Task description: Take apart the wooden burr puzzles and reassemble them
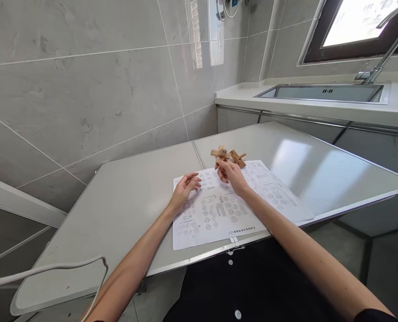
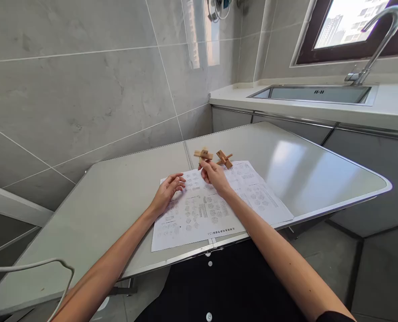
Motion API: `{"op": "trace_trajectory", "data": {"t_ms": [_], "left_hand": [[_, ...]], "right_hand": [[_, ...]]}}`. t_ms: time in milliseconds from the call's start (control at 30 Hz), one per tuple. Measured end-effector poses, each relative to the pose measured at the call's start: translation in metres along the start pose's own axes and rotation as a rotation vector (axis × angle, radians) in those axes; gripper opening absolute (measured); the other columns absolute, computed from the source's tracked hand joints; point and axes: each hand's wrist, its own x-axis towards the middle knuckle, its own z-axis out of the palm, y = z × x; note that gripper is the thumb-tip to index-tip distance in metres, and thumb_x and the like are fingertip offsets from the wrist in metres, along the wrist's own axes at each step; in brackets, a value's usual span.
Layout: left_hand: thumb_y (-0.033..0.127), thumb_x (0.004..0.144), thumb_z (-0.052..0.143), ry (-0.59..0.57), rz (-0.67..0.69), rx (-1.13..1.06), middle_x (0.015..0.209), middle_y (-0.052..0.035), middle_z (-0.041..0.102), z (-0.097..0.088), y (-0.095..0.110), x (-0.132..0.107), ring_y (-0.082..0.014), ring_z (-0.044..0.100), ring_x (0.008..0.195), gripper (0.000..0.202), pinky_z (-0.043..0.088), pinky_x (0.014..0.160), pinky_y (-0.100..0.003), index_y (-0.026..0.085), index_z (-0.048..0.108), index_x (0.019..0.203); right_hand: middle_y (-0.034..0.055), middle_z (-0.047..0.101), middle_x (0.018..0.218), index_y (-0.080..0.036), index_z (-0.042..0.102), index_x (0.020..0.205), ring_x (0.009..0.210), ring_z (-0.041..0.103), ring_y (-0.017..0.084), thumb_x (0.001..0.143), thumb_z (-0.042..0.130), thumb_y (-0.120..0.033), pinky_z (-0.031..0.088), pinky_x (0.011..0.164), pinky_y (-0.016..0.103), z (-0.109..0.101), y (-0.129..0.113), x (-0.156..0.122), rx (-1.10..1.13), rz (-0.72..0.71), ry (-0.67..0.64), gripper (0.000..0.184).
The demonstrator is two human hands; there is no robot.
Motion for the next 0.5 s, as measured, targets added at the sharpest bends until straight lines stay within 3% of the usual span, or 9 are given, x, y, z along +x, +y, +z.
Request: {"op": "trace_trajectory", "data": {"t_ms": [167, 367, 500], "left_hand": [[0.057, 0.097, 0.063, -0.011, 0.053, -0.021, 0.139, -0.0147, 0.064, 0.003, 0.000, -0.001, -0.0264, 0.063, 0.122, 0.050, 0.048, 0.101, -0.040, 0.021, 0.062, 0.132], [0.063, 0.092, 0.066, -0.083, 0.070, -0.010, 0.145, -0.0141, 0.062, 0.002, 0.003, -0.004, -0.0309, 0.058, 0.133, 0.062, 0.042, 0.114, -0.047, 0.022, 0.062, 0.138], [0.056, 0.094, 0.068, -0.103, 0.070, 0.020, 0.139, -0.0121, 0.067, 0.003, 0.011, -0.007, -0.0313, 0.059, 0.133, 0.053, 0.040, 0.117, -0.047, 0.022, 0.067, 0.134]], "right_hand": [[-0.0013, 0.056, 0.059, -0.019, 0.069, 0.077, 0.050, 0.047, 0.012, 0.094, 0.060, -0.057, 0.037, 0.050, 0.025, 0.012, 0.003, -0.013, -0.332, -0.060, -0.278, 0.043], [0.0010, 0.062, 0.065, -0.019, 0.066, 0.073, 0.059, 0.051, 0.015, 0.096, 0.059, -0.052, 0.037, 0.057, 0.028, 0.015, 0.009, -0.018, -0.507, -0.141, -0.396, 0.041], [0.0002, 0.060, 0.063, -0.019, 0.066, 0.073, 0.058, 0.047, 0.015, 0.097, 0.059, -0.051, 0.033, 0.057, 0.028, 0.017, 0.012, -0.019, -0.577, -0.194, -0.443, 0.040]]}}
